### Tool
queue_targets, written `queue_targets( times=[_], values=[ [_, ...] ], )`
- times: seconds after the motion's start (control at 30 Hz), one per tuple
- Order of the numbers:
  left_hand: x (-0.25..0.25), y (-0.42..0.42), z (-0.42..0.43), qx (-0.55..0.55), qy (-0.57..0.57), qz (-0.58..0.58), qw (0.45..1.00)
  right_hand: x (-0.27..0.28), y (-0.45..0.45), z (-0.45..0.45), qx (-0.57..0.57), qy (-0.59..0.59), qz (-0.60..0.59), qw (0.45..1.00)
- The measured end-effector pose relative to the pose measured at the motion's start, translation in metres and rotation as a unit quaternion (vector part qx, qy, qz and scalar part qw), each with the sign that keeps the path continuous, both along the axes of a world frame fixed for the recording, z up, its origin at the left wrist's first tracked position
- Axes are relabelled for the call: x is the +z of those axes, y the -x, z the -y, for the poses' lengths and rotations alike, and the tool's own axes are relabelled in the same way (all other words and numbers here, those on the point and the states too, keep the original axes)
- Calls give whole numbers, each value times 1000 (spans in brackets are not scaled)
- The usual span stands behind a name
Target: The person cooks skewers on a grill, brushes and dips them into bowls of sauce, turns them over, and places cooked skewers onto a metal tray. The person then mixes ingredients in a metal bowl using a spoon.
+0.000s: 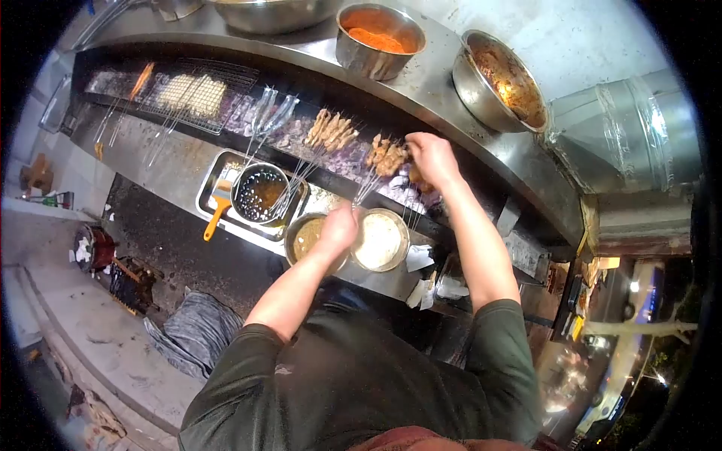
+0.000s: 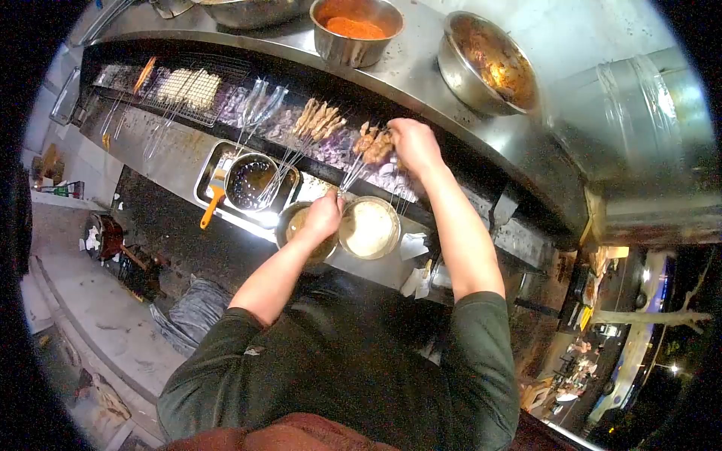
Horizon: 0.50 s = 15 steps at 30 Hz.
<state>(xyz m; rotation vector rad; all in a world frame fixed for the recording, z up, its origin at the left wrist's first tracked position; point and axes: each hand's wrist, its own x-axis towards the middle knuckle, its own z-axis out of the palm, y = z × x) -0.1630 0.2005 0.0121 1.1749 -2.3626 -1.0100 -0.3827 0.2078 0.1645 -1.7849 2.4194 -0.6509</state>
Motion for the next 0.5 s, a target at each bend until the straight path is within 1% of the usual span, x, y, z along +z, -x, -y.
queue_targets(
  times=[0.03, 0.07, 0.1, 0.13, 0.17, 0.2, 0.23, 0.3, 0.37, 0.4, 0.43, 0.47, 0.5],
  values=[
    [-6, 1, 2, -1, -117, -58, 991, 3, 2, 0, -23, 36, 12, 999],
    [-12, 2, 4, -4, -232, -114, 966, 6, 2, -1, -30, 31, 30, 999],
    [-8, 0, 6, -8, -345, -165, 924, 11, -1, -1, -50, 31, 54, 997],
    [11, -9, 14, -17, -611, -229, 758, 16, -6, 1, -70, 33, 78, 994],
    [9, -12, 20, -20, -653, -246, 716, 19, -9, 2, -89, 35, 101, 990],
    [7, -15, 24, -20, -693, -259, 672, 12, -9, 7, -89, 87, 75, 989],
    [6, -18, 26, -20, -731, -272, 626, 5, -11, 9, -86, 41, 99, 991],
    [7, -16, 27, -22, -688, -250, 681, 0, -14, 12, -6, -8, -25, 1000],
    [7, -13, 29, -23, -641, -232, 731, -1, -13, 18, -46, 83, 48, 994],
    [0, -12, 35, -66, -564, -180, 803, 3, -16, 18, -23, 62, 23, 998],
    [-6, -14, 31, -65, -400, -147, 902, 7, -22, 17, -1, 41, 0, 999],
    [-12, -14, 25, -64, -221, -107, 967, 13, -26, 16, -28, 43, 22, 998],
    [-10, -11, 22, -61, -30, -67, 995, 20, -29, 17, -53, 48, 41, 997]
  ],
)
